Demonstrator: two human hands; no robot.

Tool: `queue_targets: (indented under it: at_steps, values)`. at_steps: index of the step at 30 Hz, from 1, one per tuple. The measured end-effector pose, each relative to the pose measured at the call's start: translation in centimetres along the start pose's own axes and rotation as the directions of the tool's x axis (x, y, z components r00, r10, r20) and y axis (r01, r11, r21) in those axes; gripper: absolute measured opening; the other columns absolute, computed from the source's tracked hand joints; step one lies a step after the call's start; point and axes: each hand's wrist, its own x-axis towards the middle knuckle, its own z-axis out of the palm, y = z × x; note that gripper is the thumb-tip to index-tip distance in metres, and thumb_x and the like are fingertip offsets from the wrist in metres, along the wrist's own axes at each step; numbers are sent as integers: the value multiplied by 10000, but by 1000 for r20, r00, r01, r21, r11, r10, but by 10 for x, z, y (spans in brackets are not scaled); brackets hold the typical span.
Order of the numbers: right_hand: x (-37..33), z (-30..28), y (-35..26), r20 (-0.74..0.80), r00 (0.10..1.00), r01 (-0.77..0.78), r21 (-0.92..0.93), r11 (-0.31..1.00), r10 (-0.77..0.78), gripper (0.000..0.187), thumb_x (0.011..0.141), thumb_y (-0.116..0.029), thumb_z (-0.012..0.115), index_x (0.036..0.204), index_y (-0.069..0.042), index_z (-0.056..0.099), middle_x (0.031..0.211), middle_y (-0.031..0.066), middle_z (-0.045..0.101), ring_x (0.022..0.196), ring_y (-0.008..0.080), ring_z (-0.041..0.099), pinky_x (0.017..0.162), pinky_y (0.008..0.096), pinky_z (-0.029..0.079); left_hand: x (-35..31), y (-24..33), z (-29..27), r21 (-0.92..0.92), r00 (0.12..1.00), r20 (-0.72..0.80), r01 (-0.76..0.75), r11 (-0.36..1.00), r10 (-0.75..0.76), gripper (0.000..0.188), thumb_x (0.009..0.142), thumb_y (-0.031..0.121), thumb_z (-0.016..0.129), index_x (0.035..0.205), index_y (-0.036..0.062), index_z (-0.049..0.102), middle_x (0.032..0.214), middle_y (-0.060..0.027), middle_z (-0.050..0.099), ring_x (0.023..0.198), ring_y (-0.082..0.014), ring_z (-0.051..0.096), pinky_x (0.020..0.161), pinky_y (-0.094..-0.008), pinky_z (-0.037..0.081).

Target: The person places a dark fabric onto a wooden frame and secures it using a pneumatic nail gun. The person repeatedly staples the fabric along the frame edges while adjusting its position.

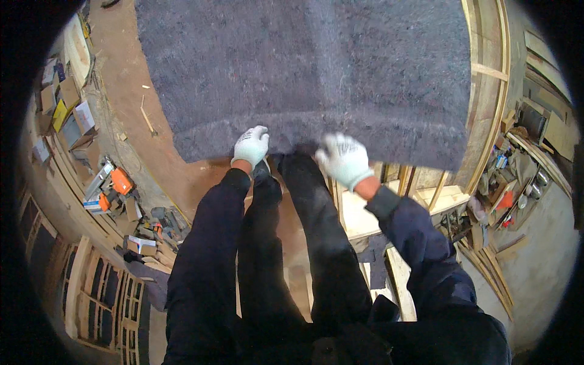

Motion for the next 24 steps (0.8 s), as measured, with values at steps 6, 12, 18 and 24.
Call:
queue_targets:
  at_steps: [6, 12, 18, 24]
  values:
    - [62, 49, 46, 114, 952, -275, -94, 957, 284, 416, 894, -364, 609, 1161, -44, 610, 1210, 220, 614, 1091, 422, 654, 906, 501, 541, -52, -25, 71, -219, 997, 82, 31, 975, -13, 347, 967, 263, 588, 1231, 57, 678, 1237, -160, 699, 1175, -332, 642, 996, -392, 496]
    - [30, 68, 42, 36, 934, -351, -83, 933, 355, 434, 909, -386, 598, 1206, -70, 581, 1282, 226, 562, 1035, 430, 655, 912, 507, 530, -95, -34, 59, -196, 991, -80, -118, 973, 104, 324, 983, 217, 585, 1247, 44, 660, 1210, -165, 703, 1142, -336, 659, 976, -393, 506]
    - [-126, 87, 0, -360, 933, -24, 9, 1000, 26, 432, 883, -225, 672, 1266, -61, 558, 1329, 197, 546, 1007, 396, 647, 846, 482, 553, -102, -22, 22, -82, 897, -378, -278, 957, 229, 282, 974, 206, 594, 1187, 55, 700, 1193, -170, 701, 1129, -349, 656, 977, -403, 508]
    - [-193, 94, -6, 359, 901, -221, -103, 970, 244, 322, 896, -319, 644, 1088, -61, 626, 1167, 195, 623, 919, 393, 674, 806, 481, 561, -107, -38, 78, 48, 977, -183, -106, 993, 113, 337, 972, 264, 573, 1239, 88, 680, 1255, -156, 679, 1169, -358, 629, 1007, -425, 488]
